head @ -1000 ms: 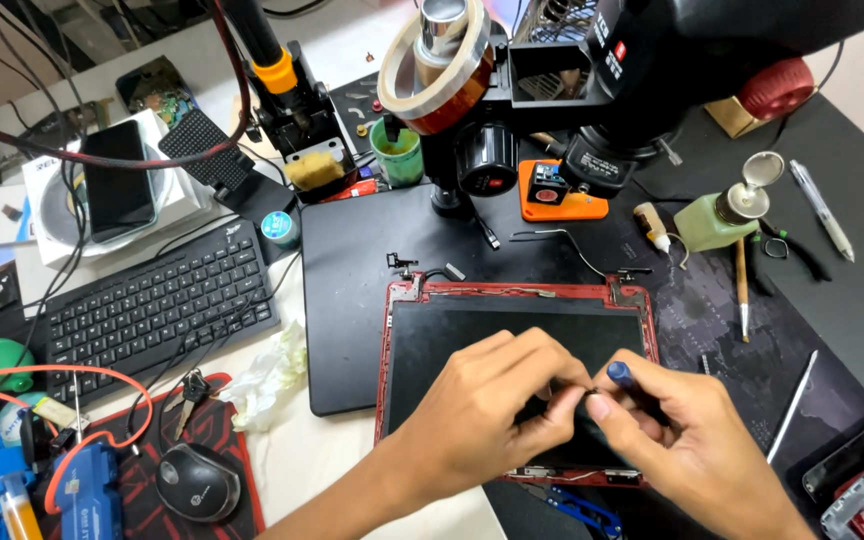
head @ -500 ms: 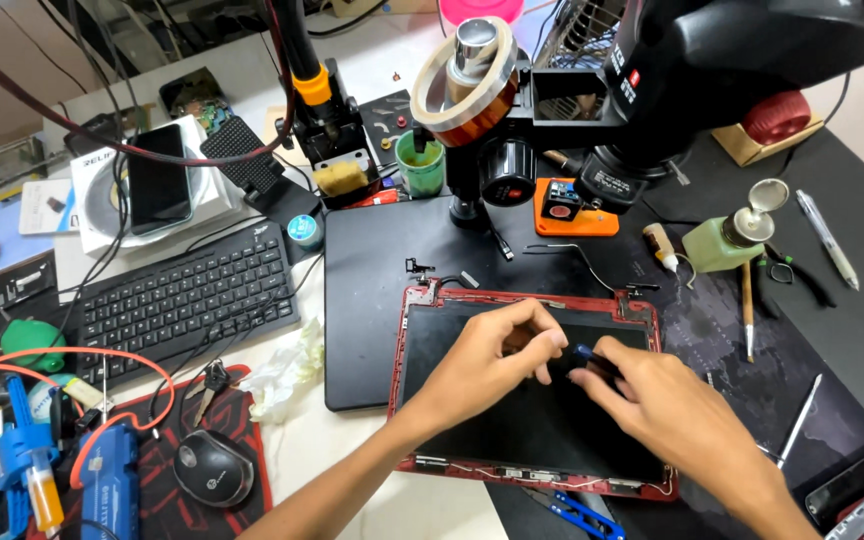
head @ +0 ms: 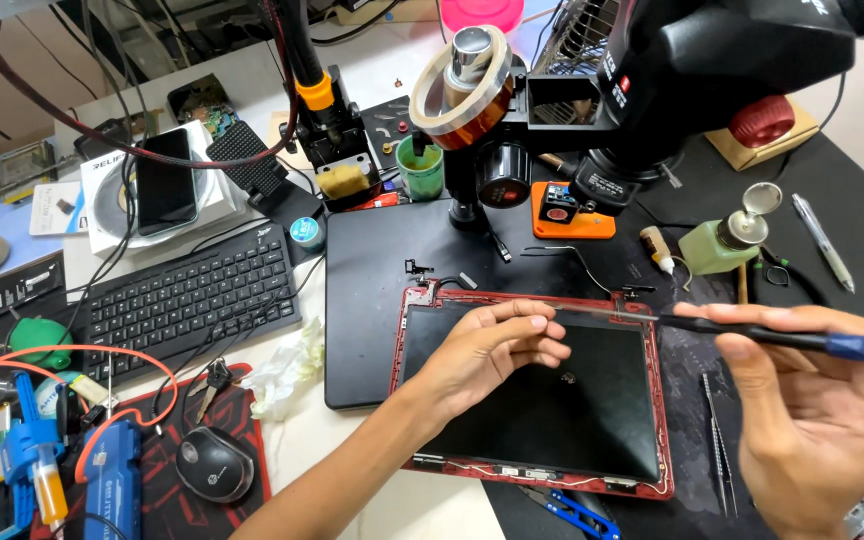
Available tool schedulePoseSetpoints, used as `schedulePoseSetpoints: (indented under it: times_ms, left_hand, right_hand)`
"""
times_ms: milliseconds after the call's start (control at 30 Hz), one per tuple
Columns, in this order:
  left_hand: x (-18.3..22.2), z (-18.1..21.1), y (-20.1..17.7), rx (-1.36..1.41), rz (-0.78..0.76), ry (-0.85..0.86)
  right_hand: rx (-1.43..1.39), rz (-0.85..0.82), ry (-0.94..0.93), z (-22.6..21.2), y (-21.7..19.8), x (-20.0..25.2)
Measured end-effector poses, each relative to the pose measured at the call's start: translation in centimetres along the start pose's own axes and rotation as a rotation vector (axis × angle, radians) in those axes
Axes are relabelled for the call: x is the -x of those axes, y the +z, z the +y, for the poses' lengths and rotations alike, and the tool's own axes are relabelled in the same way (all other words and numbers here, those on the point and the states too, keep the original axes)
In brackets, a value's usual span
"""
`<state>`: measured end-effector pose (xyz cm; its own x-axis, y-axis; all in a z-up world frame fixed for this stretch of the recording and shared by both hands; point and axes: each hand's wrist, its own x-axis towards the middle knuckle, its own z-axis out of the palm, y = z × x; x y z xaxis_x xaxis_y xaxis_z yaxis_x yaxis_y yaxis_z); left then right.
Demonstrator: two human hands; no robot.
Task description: The person uses a screwdriver to unscrew components from a red laptop with the screen removed, then lifts and separates the display panel from the base. They set the panel aside, reposition the open laptop base exposing the motherboard, and manipulate small connectors and parts on the board by hand while picking up and handling a small component.
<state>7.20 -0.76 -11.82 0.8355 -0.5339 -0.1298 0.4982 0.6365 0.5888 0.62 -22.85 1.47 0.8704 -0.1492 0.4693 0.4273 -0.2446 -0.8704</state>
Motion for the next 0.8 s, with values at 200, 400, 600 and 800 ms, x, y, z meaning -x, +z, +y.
schedulePoseSetpoints:
  times_ms: [200, 400, 600, 800]
  left_hand:
    - [0.5, -0.3, 0.0, 0.085, 0.012, 0.069]
    - [3.6, -0.4, -0.7, 0.068, 0.113, 0.057]
    - [6.2, -1.0, -2.4, 0.098, 0.210, 0.094]
    - [8.8, 0.1, -3.0, -0.013, 0.254, 0.178]
  right_hand:
    - [-0.125, -0.020, -0.041, 3.3, 0.9, 1.1]
    - [-0.161, -0.106, 0.034, 4.1, 1.7, 2.2]
    - [-0.103, -0.035, 0.213, 3.4, 3.2, 3.0]
    - [-0.212, -0.237, 0.034, 4.0, 5.0, 2.9]
